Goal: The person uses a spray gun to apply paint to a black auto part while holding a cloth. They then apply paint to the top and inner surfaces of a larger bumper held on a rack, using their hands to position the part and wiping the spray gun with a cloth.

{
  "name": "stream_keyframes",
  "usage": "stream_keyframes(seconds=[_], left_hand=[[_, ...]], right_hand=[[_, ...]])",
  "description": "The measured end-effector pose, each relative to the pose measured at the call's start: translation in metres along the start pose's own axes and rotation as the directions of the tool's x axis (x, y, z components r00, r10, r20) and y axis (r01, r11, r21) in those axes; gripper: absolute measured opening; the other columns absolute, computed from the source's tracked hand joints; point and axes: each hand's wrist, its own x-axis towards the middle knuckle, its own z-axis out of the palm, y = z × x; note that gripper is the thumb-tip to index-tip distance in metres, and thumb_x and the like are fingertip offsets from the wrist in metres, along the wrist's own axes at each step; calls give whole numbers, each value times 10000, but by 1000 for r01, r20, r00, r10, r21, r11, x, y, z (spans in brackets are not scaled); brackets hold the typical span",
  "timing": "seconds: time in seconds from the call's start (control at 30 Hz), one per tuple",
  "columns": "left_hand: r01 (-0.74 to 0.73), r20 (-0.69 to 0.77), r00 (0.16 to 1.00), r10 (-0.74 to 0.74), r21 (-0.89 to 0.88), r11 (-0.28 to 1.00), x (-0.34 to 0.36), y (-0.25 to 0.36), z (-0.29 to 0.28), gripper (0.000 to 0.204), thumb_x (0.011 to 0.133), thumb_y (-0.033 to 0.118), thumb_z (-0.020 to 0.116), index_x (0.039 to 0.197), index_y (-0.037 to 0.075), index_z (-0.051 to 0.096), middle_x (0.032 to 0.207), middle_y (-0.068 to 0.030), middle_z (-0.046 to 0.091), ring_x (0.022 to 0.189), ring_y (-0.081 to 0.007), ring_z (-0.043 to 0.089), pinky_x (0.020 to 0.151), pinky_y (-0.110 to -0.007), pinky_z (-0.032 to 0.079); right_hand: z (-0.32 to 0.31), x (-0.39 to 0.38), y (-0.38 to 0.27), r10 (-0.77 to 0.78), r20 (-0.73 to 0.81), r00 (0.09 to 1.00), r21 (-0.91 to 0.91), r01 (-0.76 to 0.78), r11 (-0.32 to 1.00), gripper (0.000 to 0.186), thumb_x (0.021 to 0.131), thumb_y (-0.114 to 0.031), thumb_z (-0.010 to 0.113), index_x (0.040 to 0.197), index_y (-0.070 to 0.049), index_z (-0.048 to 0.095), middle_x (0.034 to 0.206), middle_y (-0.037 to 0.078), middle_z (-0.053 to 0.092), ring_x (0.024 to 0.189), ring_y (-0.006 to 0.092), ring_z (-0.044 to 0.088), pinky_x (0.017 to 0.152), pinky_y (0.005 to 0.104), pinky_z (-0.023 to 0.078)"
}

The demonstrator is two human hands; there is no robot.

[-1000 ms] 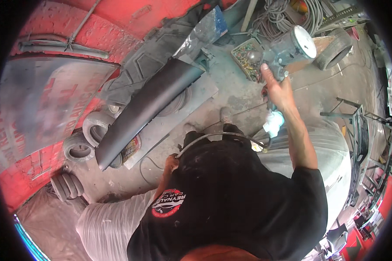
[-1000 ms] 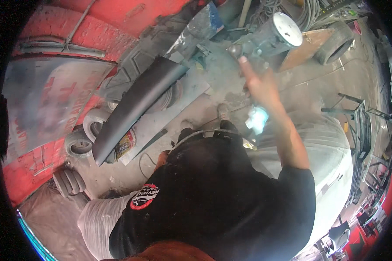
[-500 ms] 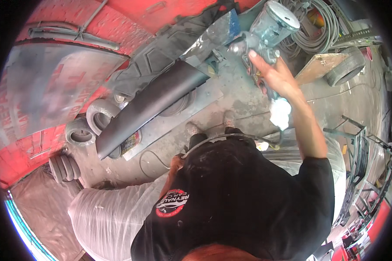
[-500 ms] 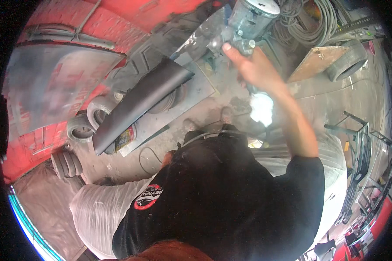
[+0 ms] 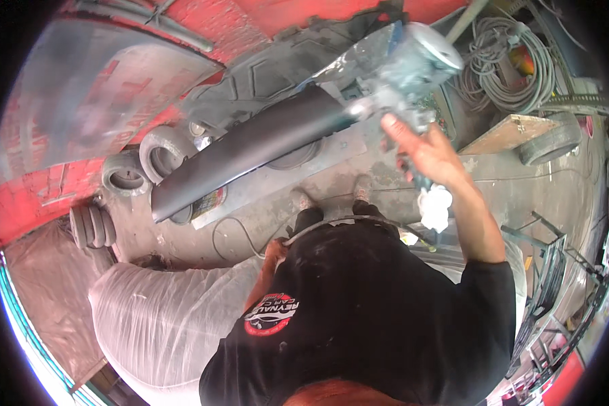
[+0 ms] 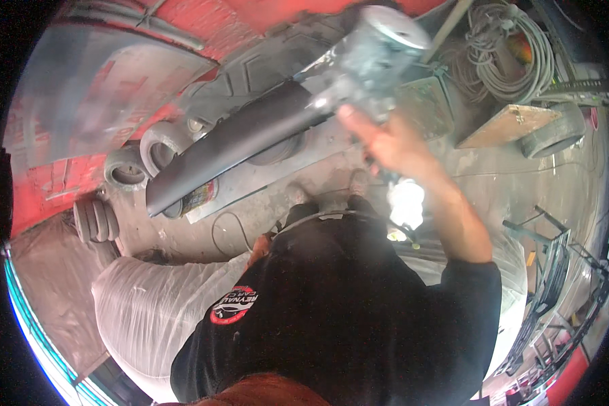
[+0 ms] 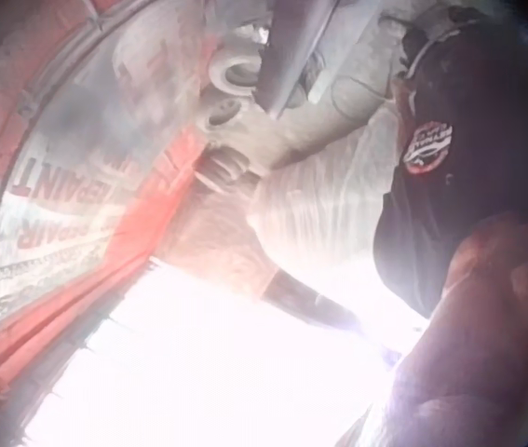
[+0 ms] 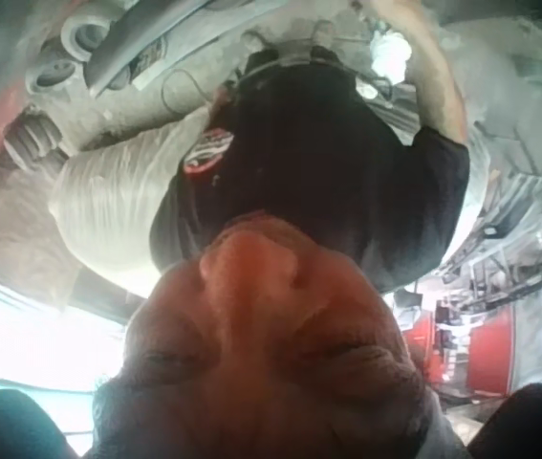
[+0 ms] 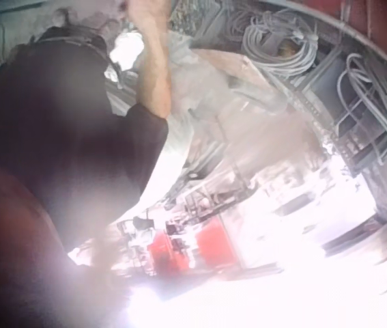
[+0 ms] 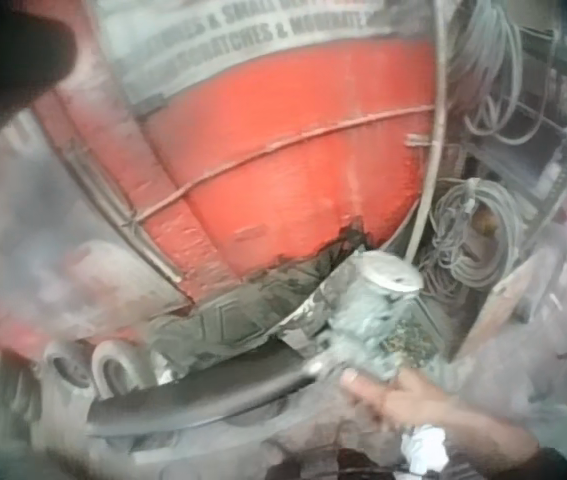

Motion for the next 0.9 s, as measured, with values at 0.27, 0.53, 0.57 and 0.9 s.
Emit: stream_keyframes(seconds=[0.27,0.53,0.57,0.9], left_hand=[[38,29,999,-37,-31,999,17,-59,6,434,754,228,598,1178,176,676,1085,-178,690,1048,-348,652,914,-426,520],[38,-39,998,-45,-156,987,29,-150,0,485,741,248,607,1220,190,662,1106,-179,684,1060,-343,649,934,-426,510],[22,-56,998,-32,-171,985,32,-164,5,494,736,245,609,1224,185,661,1101,-179,687,1048,-339,657,925,-423,513],[30,57,998,-13,-309,950,28,-246,-2,438,734,235,575,1126,83,699,1013,-225,695,1002,-357,670,886,-428,511]], right_hand=[[-8,15,47,-137,-550,824,-55,128,990,492,904,-509,636,1016,-31,626,757,51,633,486,108,510,386,275,401],[163,-15,10,-154,-260,953,-144,120,982,510,905,-530,626,1106,-62,596,756,31,598,507,92,506,402,268,387],[196,-21,-5,-121,-168,978,-159,94,983,512,906,-530,625,1126,-68,595,758,28,599,514,95,510,413,269,402],[353,-63,-51,-108,321,941,-91,144,985,514,934,-512,591,1222,-87,571,836,66,625,521,120,532,415,284,454]])
